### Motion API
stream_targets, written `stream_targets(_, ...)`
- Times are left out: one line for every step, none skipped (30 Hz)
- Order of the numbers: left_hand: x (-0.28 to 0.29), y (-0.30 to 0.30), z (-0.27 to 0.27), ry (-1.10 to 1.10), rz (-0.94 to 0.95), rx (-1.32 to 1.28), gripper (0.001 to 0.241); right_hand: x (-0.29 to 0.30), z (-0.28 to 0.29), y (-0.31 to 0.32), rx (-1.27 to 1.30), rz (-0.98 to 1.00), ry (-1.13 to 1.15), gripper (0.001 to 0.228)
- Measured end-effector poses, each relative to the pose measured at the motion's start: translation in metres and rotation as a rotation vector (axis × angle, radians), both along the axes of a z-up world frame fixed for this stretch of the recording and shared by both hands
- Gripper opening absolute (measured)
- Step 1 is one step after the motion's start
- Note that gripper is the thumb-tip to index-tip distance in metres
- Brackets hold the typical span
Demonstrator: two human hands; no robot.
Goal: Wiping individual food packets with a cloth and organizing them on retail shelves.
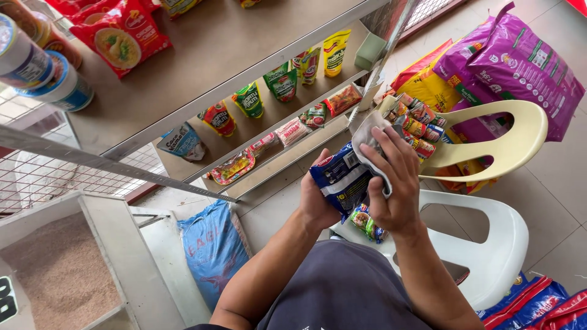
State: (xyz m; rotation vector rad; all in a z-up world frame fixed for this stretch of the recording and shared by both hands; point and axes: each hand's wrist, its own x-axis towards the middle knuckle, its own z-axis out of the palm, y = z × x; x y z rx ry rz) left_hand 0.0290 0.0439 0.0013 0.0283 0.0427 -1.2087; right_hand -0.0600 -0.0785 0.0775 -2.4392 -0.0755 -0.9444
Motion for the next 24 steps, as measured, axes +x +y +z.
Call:
stream_targets(0.000,-0.005,0.002,-0.028,-0.011,-0.015,0.067,-0.002,-0.001,-0.001,-0.001,-0.006,-0.012,0.051)
stream_targets(-0.001,-0.011,0.005,-0.055,-0.023,-0.031,0.069,-0.003,-0.002,-0.002,-0.004,-0.013,-0.023,0.051)
stream_targets(-0.001,-0.015,0.008,-0.054,-0.026,-0.031,0.069,-0.007,-0.003,0.000,-0.003,-0.016,-0.022,0.051)
stream_targets(0.000,-0.019,0.012,-0.017,-0.051,0.010,0.071,-0.011,-0.003,0.001,-0.075,0.055,-0.029,0.052)
stream_targets(0.000,-0.023,0.015,0.020,-0.076,0.052,0.072,-0.015,-0.005,0.003,-0.146,0.127,-0.037,0.053)
stream_targets(0.000,-0.028,0.003,0.022,-0.078,0.053,0.072,-0.015,-0.009,-0.005,-0.145,0.125,-0.035,0.053)
stream_targets(-0.001,-0.032,-0.008,0.031,-0.069,-0.043,0.074,-0.015,-0.012,-0.013,-0.156,0.154,-0.024,0.052)
stream_targets(-0.001,-0.036,-0.019,0.041,-0.058,-0.137,0.076,-0.015,-0.016,-0.020,-0.166,0.184,-0.013,0.052)
stream_targets(-0.004,-0.041,-0.014,0.044,-0.058,-0.134,0.076,-0.012,-0.020,-0.032,-0.162,0.184,-0.011,0.052)
stream_targets(-0.007,-0.045,-0.009,0.020,-0.021,-0.088,0.072,-0.009,-0.025,-0.044,-0.052,0.121,-0.014,0.052)
stream_targets(-0.010,-0.050,-0.004,-0.004,0.017,-0.042,0.069,-0.006,-0.029,-0.055,0.057,0.057,-0.016,0.052)
stream_targets(-0.012,-0.055,0.000,-0.004,0.018,-0.042,0.069,-0.006,-0.033,-0.059,0.058,0.058,-0.015,0.052)
stream_targets(-0.014,-0.061,0.005,-0.035,0.020,0.062,0.073,-0.006,-0.038,-0.064,0.187,0.024,-0.028,0.053)
stream_targets(-0.017,-0.064,0.010,-0.065,0.025,0.168,0.077,-0.006,-0.042,-0.067,0.319,-0.008,-0.040,0.055)
stream_targets(-0.019,-0.068,0.003,-0.063,0.029,0.171,0.077,-0.011,-0.040,-0.060,0.322,-0.004,-0.039,0.055)
stream_targets(-0.020,-0.072,-0.003,-0.083,0.024,0.213,0.078,-0.014,-0.039,-0.054,0.328,0.017,-0.065,0.056)
stream_targets(-0.021,-0.077,-0.009,-0.103,0.019,0.256,0.078,-0.017,-0.036,-0.047,0.333,0.037,-0.092,0.057)
stream_targets(-0.016,-0.080,-0.010,-0.107,0.024,0.256,0.078,-0.021,-0.038,-0.043,0.333,0.043,-0.096,0.057)
stream_targets(-0.011,-0.083,-0.011,-0.078,0.021,0.255,0.078,-0.024,-0.041,-0.039,0.221,0.124,-0.123,0.057)
stream_targets(-0.010,-0.084,-0.014,-0.039,0.017,0.256,0.078,-0.031,-0.043,-0.033,0.110,0.203,-0.142,0.058)
stream_targets(-0.007,-0.086,-0.027,-0.033,0.021,0.258,0.078,-0.032,-0.049,-0.037,0.113,0.208,-0.136,0.058)
stream_targets(-0.003,-0.089,-0.040,-0.036,-0.038,0.018,0.079,-0.033,-0.055,-0.041,0.055,0.269,-0.135,0.058)
stream_targets(0.002,-0.090,-0.053,-0.041,-0.095,-0.222,0.079,-0.033,-0.061,-0.045,-0.002,0.329,-0.135,0.058)
stream_targets(-0.004,-0.090,-0.042,-0.041,-0.087,-0.222,0.079,-0.029,-0.062,-0.050,-0.002,0.337,-0.135,0.058)
